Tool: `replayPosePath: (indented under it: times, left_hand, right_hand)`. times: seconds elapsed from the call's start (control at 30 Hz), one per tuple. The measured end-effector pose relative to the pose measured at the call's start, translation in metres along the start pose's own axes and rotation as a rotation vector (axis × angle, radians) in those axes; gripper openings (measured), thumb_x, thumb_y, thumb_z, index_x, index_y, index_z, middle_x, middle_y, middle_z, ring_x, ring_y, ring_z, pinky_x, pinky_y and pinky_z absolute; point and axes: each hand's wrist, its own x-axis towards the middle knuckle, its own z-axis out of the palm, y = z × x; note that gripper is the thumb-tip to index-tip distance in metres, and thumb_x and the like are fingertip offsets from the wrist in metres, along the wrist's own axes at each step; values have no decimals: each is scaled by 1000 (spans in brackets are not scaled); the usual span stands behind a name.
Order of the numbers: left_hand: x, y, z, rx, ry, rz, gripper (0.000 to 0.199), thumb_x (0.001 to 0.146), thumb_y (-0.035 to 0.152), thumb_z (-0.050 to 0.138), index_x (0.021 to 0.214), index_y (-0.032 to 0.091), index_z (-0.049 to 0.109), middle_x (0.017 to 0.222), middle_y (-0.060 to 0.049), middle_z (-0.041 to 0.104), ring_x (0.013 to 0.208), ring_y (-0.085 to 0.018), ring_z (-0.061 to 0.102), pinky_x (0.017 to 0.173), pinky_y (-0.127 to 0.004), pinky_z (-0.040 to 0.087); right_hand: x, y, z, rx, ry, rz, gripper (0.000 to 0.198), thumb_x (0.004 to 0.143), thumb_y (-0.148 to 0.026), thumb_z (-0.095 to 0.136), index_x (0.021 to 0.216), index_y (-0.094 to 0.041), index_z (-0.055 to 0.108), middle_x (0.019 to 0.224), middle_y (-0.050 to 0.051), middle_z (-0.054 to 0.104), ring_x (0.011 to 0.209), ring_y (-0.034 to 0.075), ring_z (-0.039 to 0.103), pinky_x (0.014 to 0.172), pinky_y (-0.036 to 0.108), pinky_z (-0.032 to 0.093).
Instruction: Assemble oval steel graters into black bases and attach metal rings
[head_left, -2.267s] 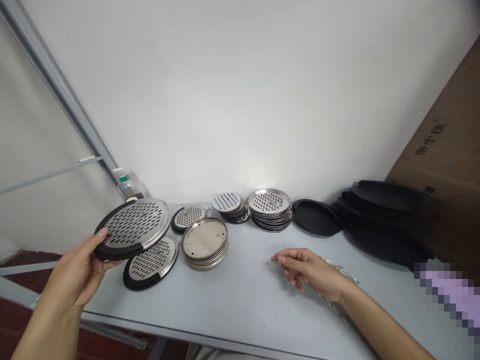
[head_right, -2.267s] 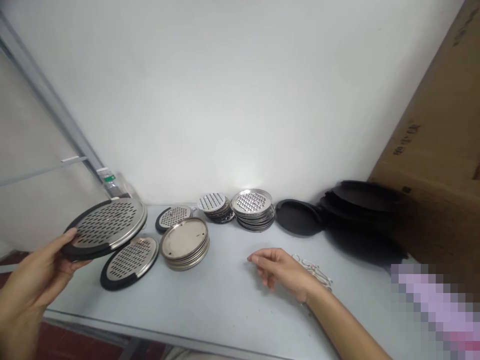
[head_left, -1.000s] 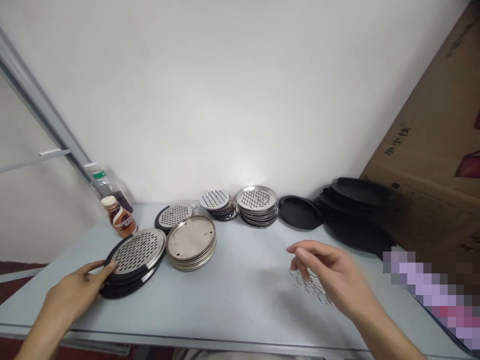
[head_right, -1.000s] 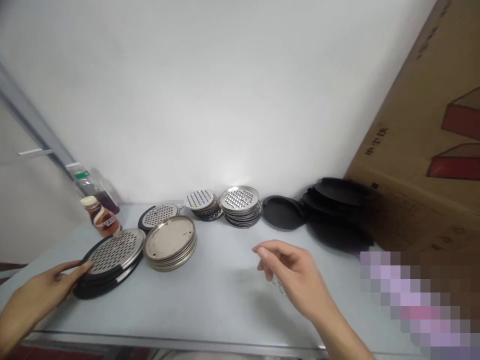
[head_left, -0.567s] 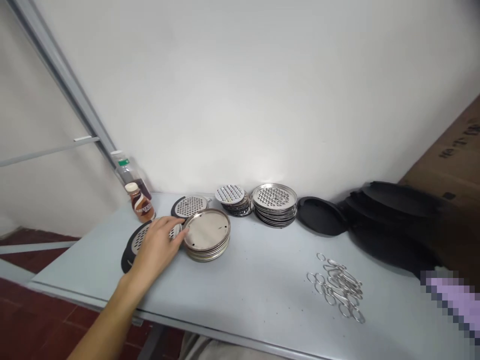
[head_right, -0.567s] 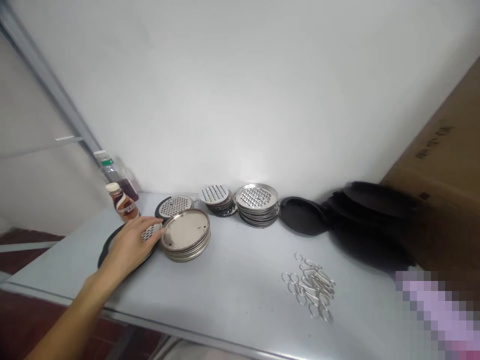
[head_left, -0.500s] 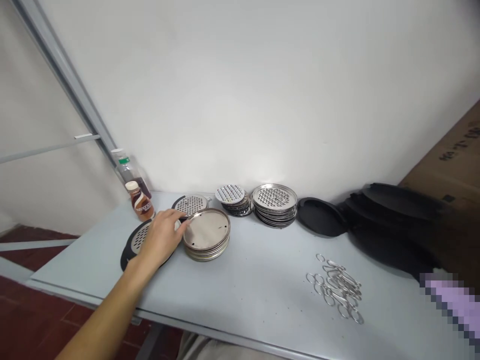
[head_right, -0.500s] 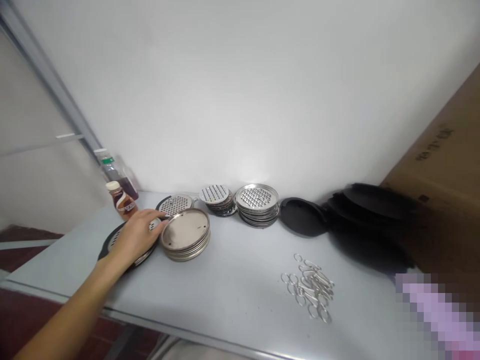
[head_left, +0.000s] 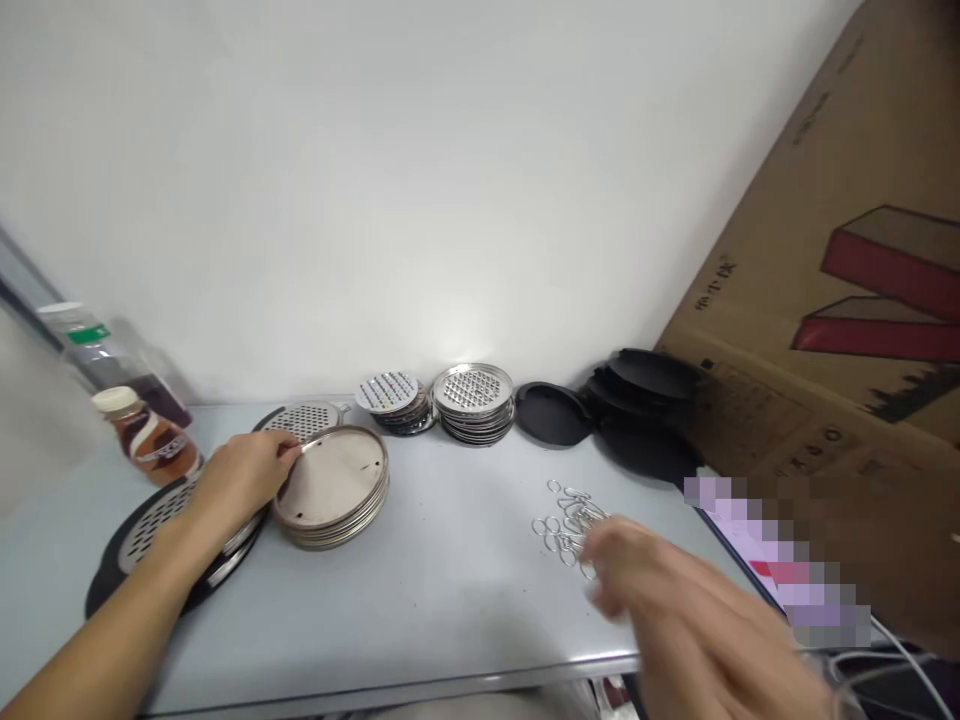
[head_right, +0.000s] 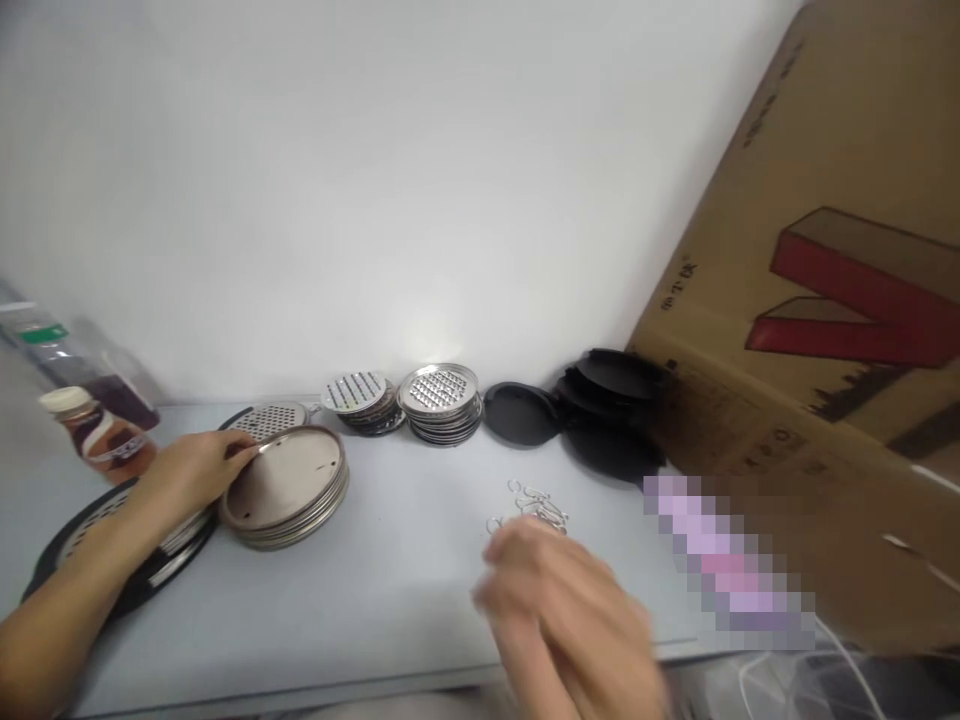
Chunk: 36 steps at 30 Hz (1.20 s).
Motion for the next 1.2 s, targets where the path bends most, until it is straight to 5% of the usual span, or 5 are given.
replayPosePath:
  times: [0.27,0.47,0.6,0.9,1.2]
  left_hand:
    - [-6,7,-1,137,116,-3,39,91,39,37,105,22,69,106,-11,71,93,-34,64,76,-39,47]
    - [-13,8,-18,108,275,-50,39,91,45,33,100,25,65,67,-3,67,65,-29,63,60,-35,46]
    - [-27,40,-38,12,441,-11,41,90,49,32,97,27,66,68,-1,67,67,-29,63,65,-38,48]
    - [-67,172,15,-428,28,434,23,92,25,44,93,23,67,91,-5,73,83,-21,67,73,-30,46]
    - [-56,177,45,-324,-24,391,21,94,17,43,90,19,63,87,-7,71,80,-22,66,69,-30,42]
  right_hand:
    - [33,62,61,-125,3,241,35,94,-35,50,66,-18,63,61,1,60,56,13,53,60,25,39]
    - [26,72,64,-181,-56,269,43,96,-41,44,64,-20,64,60,3,62,56,15,54,61,26,39]
    - [32,79,51,-126,71,376,41,94,-43,47,67,-18,64,65,4,65,60,17,56,62,26,41]
    - [35,96,37,-89,72,517,40,89,-47,51,66,-17,64,57,1,61,55,17,53,55,25,40]
    - [33,95,41,-152,45,472,32,89,-39,52,74,-18,71,72,4,71,66,19,61,64,28,43]
